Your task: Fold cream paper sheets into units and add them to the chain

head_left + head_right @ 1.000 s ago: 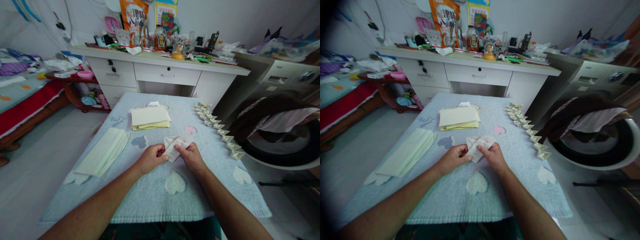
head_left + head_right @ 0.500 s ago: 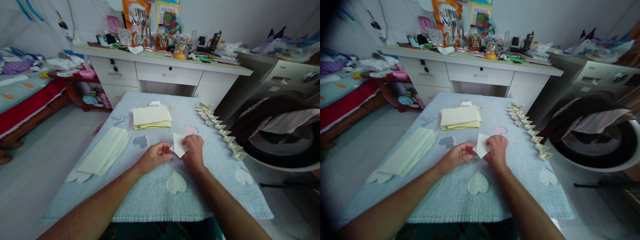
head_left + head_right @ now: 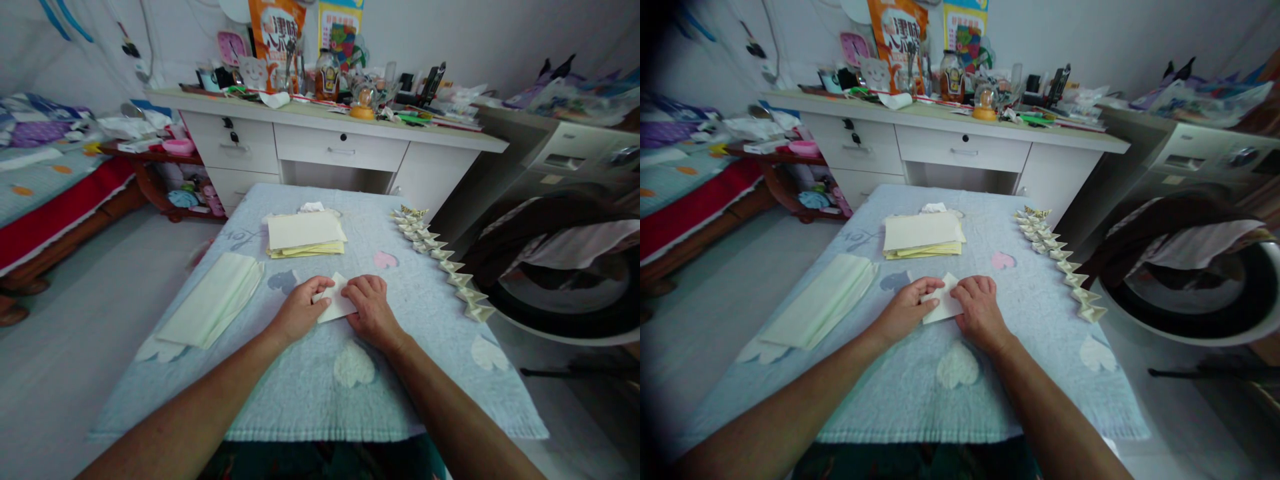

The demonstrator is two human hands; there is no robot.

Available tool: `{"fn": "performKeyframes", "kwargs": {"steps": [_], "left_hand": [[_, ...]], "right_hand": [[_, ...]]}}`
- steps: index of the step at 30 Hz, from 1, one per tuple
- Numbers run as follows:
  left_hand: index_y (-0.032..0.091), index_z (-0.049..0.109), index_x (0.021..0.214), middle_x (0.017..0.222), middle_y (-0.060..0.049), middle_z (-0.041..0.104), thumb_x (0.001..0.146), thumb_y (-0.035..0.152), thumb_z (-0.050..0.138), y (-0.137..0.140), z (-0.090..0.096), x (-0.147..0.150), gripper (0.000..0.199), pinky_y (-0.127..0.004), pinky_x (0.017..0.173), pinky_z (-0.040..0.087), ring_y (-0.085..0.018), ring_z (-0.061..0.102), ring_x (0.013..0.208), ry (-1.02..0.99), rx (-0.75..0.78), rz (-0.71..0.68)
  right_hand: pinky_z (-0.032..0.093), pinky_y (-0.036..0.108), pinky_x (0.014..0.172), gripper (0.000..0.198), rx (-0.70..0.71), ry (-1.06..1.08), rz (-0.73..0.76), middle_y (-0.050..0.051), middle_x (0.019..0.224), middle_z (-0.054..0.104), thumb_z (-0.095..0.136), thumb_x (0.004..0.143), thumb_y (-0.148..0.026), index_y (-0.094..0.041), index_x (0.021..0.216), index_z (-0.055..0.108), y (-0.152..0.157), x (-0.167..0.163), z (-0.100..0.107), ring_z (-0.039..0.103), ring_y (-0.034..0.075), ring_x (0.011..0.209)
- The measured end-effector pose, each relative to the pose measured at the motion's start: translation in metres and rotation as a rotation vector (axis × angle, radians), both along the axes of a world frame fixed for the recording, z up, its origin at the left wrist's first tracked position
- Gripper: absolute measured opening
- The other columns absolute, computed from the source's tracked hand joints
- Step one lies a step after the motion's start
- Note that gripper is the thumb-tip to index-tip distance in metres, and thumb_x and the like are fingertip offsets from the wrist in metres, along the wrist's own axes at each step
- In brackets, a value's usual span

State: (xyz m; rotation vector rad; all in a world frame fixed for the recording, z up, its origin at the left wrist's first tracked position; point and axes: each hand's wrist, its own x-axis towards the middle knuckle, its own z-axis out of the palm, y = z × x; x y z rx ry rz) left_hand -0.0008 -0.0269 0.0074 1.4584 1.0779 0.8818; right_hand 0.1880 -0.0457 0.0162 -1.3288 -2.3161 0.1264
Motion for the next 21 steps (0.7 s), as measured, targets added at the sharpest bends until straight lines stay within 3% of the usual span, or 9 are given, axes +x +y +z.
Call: {"fn": "performKeyframes", "kwargs": {"steps": [4,7,12,17,21], "left_hand": [[0.018,0.064,0.102,0.098,-0.004,0.067,0.078,0.02,0.053,0.0,0.007,-0.007,0.027,-0.033,0.085,0.047,-0.02,0.061,0.093,0.252,0.106,0.005],[0.018,0.065,0.101,0.104,-0.005,0.067,0.078,0.017,0.05,0.001,0.008,-0.009,0.027,-0.035,0.092,0.045,-0.021,0.061,0.099,0.376,0.202,-0.021],[0.017,0.064,0.106,0.105,-0.008,0.062,0.08,0.015,0.049,-0.004,0.007,-0.011,0.031,-0.035,0.092,0.044,-0.021,0.059,0.098,0.598,0.369,-0.07],[0.025,0.068,0.104,0.122,-0.007,0.053,0.075,0.018,0.061,-0.009,0.01,-0.015,0.031,-0.047,0.098,0.035,-0.03,0.045,0.113,0.785,0.528,-0.024],[0.025,0.065,0.106,0.115,-0.006,0.057,0.078,0.021,0.062,-0.009,0.012,-0.015,0.029,-0.042,0.095,0.037,-0.026,0.047,0.109,0.713,0.558,-0.239]], "right_hand": [[0.032,0.042,0.092,0.05,-0.039,0.041,-0.014,0.009,0.115,0.055,0.053,0.062,-0.005,-0.021,0.109,0.059,0.003,0.015,-0.004,0.042,0.027,0.108],[0.033,0.041,0.092,0.046,-0.065,0.047,0.026,0.008,0.115,0.056,0.052,0.063,-0.003,-0.022,0.103,0.063,0.004,0.021,-0.004,0.043,0.026,0.109],[0.035,0.04,0.091,0.035,-0.126,0.047,0.113,0.006,0.108,0.063,0.052,0.07,-0.004,-0.022,0.095,0.067,0.004,0.021,-0.002,0.048,0.023,0.102],[0.035,0.04,0.09,0.03,-0.142,0.049,0.122,0.006,0.106,0.066,0.054,0.072,-0.006,-0.021,0.094,0.068,0.004,0.022,-0.002,0.05,0.023,0.1],[0.036,0.04,0.09,0.031,-0.146,0.055,0.11,0.006,0.106,0.064,0.054,0.072,-0.006,-0.021,0.095,0.066,0.004,0.022,-0.002,0.05,0.023,0.1]]}}
